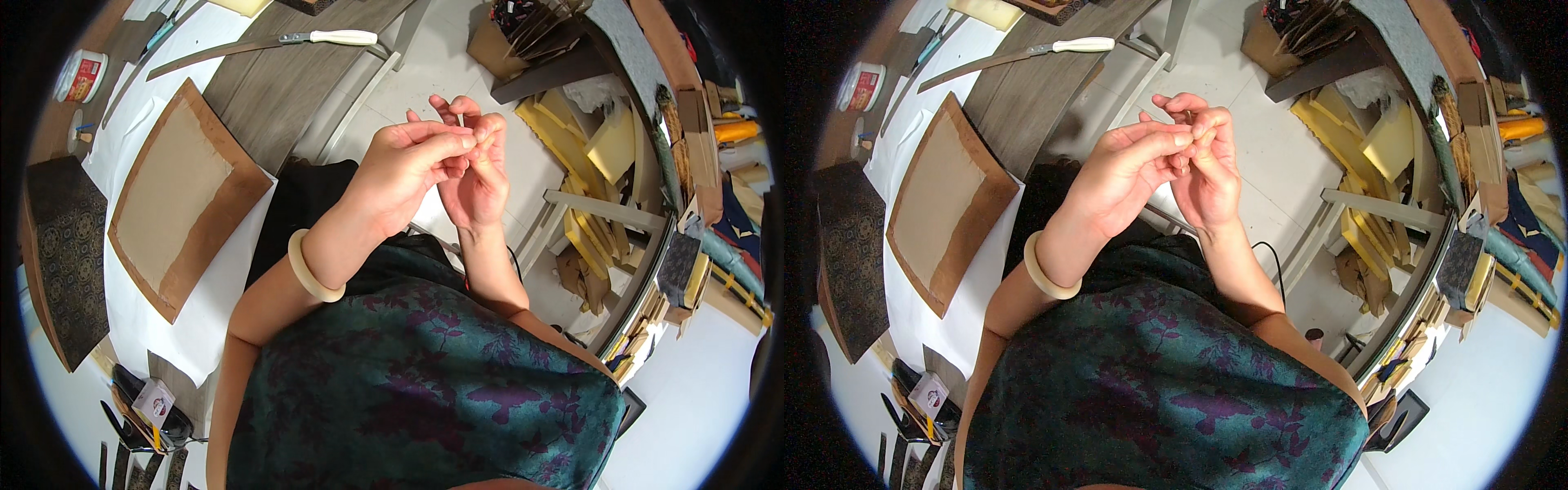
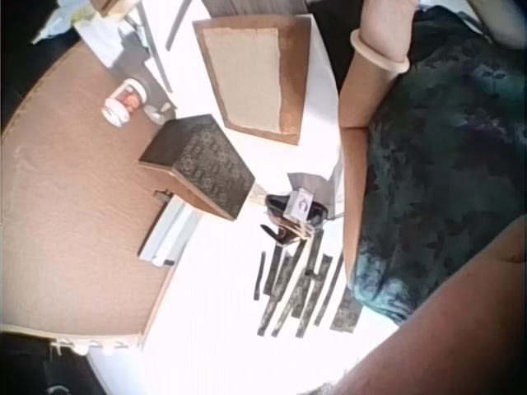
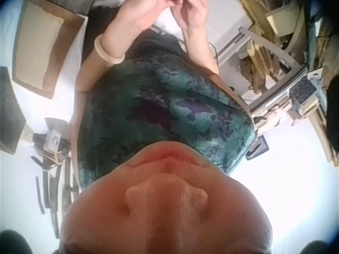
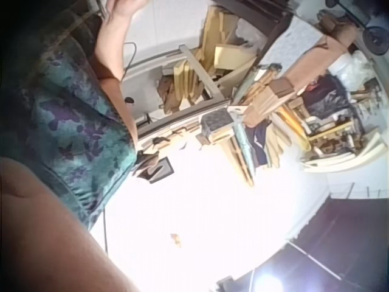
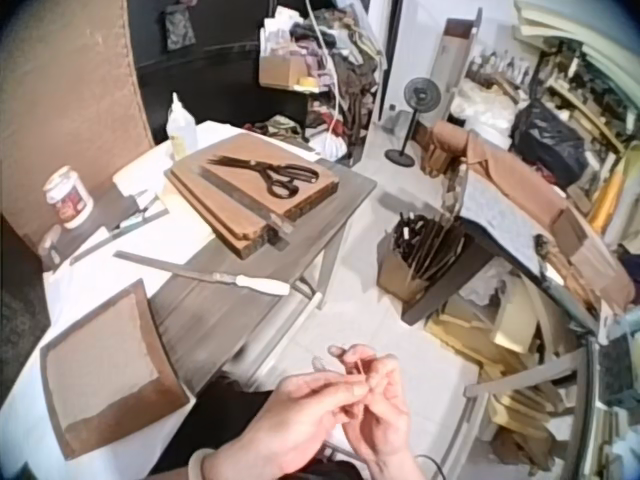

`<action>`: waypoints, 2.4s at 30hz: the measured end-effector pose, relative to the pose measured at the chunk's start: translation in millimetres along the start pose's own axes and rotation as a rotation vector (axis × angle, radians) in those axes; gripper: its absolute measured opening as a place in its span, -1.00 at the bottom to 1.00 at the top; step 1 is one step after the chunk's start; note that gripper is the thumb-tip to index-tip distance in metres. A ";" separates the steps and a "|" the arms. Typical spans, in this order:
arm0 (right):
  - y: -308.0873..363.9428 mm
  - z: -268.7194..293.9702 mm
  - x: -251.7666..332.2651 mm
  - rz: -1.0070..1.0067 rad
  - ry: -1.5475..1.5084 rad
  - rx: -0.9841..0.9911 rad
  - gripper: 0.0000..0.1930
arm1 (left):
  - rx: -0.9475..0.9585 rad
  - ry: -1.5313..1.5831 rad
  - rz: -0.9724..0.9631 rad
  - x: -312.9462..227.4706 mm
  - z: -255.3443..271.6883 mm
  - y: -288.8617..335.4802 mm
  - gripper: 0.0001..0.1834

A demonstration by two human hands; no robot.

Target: The person assembles a decorative box by applying adhesive to a brown strip, folding and pressing it into shape, and ironing the edges to set the bond. The person then places the assembled piece into a patterned box.

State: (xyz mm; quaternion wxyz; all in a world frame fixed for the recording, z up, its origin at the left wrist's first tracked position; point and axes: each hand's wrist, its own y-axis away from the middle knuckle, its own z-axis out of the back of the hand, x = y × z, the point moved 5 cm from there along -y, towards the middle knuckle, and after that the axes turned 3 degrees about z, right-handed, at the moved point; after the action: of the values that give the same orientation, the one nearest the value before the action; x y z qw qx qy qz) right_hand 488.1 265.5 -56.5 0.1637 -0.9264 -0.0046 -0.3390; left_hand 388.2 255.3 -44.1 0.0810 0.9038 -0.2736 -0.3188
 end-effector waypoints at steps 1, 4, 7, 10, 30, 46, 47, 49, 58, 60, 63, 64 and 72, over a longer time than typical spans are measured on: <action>-0.3 -0.4 -0.3 -0.008 -0.005 0.002 -0.87 | -0.008 -0.016 -0.001 -1.8 -0.6 0.4 -0.85; 0.2 -0.4 -1.5 -0.023 -0.003 -0.045 -0.87 | -0.004 -0.093 -0.053 -4.1 -0.1 -0.6 -0.86; 2.4 1.9 -4.5 -0.014 -0.065 -0.028 -0.89 | 0.026 -0.131 -0.134 -1.6 3.3 -1.4 -0.86; 1.6 -1.3 -3.8 -0.032 -0.111 -0.016 -0.89 | -0.014 -0.239 -0.215 -5.6 -0.9 1.9 -0.86; 1.7 53.8 16.0 0.058 0.363 -0.265 -0.87 | -0.267 -0.864 -0.433 13.6 44.2 -16.5 -0.65; -20.1 -136.2 52.4 0.757 0.518 -0.109 -0.35 | -0.210 -0.397 -0.328 2.6 19.8 -13.1 -0.23; -29.2 -123.4 29.2 0.787 0.894 0.170 -0.35 | -0.084 -0.352 -0.313 10.0 27.6 -25.4 -0.35; -55.4 -70.0 -21.2 0.827 1.246 0.591 -0.32 | -0.074 -0.252 -0.109 -18.5 12.5 11.0 -0.51; -88.5 -185.5 -115.3 0.217 0.826 0.355 -0.83 | -0.765 -0.595 -1.079 -107.3 88.9 369.1 -0.75; -62.2 -262.9 -144.0 0.195 0.865 0.636 -0.54 | -1.218 -0.625 -1.154 -80.6 125.6 433.8 -0.45; 29.8 -440.7 -177.3 0.499 0.845 1.328 -0.81 | -1.521 -0.595 -1.041 -27.7 167.0 492.9 -0.84; 65.0 -488.7 -190.7 0.445 0.735 1.470 -0.85 | -1.517 -0.513 -1.207 -22.6 157.3 501.5 -0.89; 324.4 -757.8 -401.1 0.706 0.279 2.128 -0.29 | -1.430 -0.592 -1.223 10.6 146.3 524.6 -0.79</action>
State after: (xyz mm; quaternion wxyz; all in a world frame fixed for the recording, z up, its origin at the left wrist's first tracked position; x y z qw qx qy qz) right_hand -256.8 -232.6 136.6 0.9553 -0.2193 -0.0106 -0.1980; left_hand 71.9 -185.6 4.0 0.3578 0.5115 0.4887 -0.6095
